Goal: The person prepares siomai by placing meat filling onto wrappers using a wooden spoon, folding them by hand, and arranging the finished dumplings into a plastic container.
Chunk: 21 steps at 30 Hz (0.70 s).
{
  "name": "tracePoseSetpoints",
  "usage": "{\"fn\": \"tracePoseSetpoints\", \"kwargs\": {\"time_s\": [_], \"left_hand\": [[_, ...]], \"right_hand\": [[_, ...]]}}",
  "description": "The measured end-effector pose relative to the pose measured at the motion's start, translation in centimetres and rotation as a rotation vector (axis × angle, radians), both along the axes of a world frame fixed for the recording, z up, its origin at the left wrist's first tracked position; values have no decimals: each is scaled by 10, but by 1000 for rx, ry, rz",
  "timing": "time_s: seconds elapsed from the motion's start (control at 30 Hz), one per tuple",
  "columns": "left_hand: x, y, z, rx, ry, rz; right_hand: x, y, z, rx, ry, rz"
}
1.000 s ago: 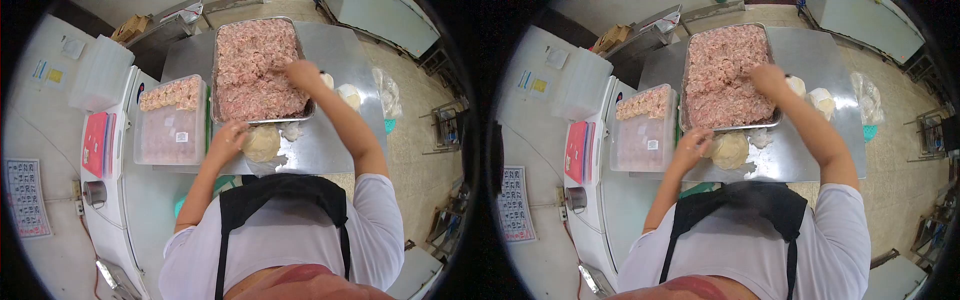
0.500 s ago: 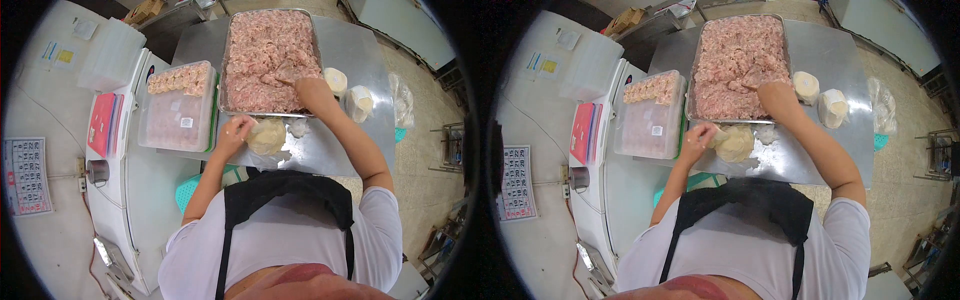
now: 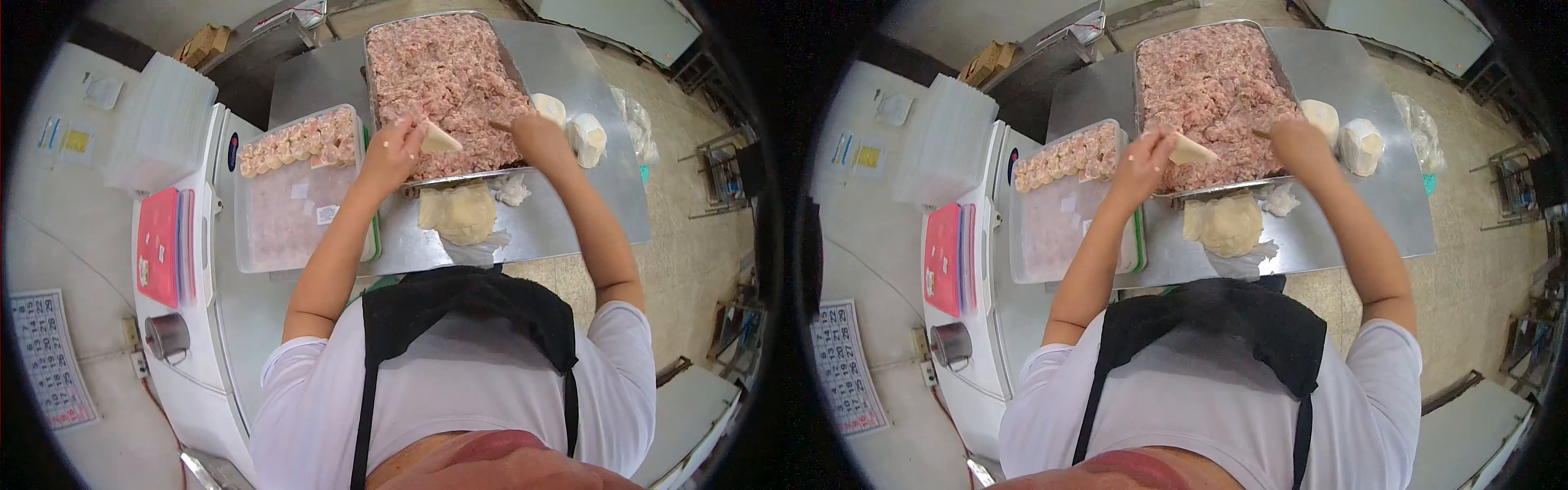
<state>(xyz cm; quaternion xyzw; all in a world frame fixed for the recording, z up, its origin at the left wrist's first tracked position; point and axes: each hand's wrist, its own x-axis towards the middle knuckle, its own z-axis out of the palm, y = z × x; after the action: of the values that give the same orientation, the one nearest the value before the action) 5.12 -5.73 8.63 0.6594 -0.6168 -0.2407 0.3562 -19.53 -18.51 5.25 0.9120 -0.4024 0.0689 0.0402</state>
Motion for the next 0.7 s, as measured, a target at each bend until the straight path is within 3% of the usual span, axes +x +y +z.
{"fn": "tracePoseSetpoints", "kwargs": {"time_s": [0.03, 0.1, 0.13, 0.3, 0.37, 0.43, 0.5, 0.53, 0.57, 0.63, 0.67, 0.7], "left_hand": [[12, -2, -8, -4, 2, -17], [40, -6, -33, -133, 505, 34], [41, 8, -12, -62, 882, 45], [82, 41, -11, -76, 1012, -119], [102, 51, -14, 110, 1169, -309], [100, 55, -13, 186, 1125, -233], [102, 54, -18, -154, 16, -258], [102, 53, -19, -56, 242, -300], [104, 55, -18, -54, 241, -309], [95, 68, 19, 327, 961, -464], [93, 65, 21, 332, 957, -468], [91, 59, 23, 339, 778, -524]], "right_hand": [[7, 11, -6, -4, 2, -17], [25, 35, -18, 52, -125, -101], [35, 41, -27, 53, -123, -115], [71, 65, -32, 127, -194, -243], [71, 59, -47, 164, -210, -239], [70, 59, -49, 200, -227, -235], [66, 58, -48, 402, -442, -314], [66, 57, -50, 400, -442, -321], [67, 56, -52, 382, -502, -336], [68, 59, -47, 363, -564, -356], [68, 60, -37, 332, -587, -386], [67, 61, -25, 301, -611, -415]]}}
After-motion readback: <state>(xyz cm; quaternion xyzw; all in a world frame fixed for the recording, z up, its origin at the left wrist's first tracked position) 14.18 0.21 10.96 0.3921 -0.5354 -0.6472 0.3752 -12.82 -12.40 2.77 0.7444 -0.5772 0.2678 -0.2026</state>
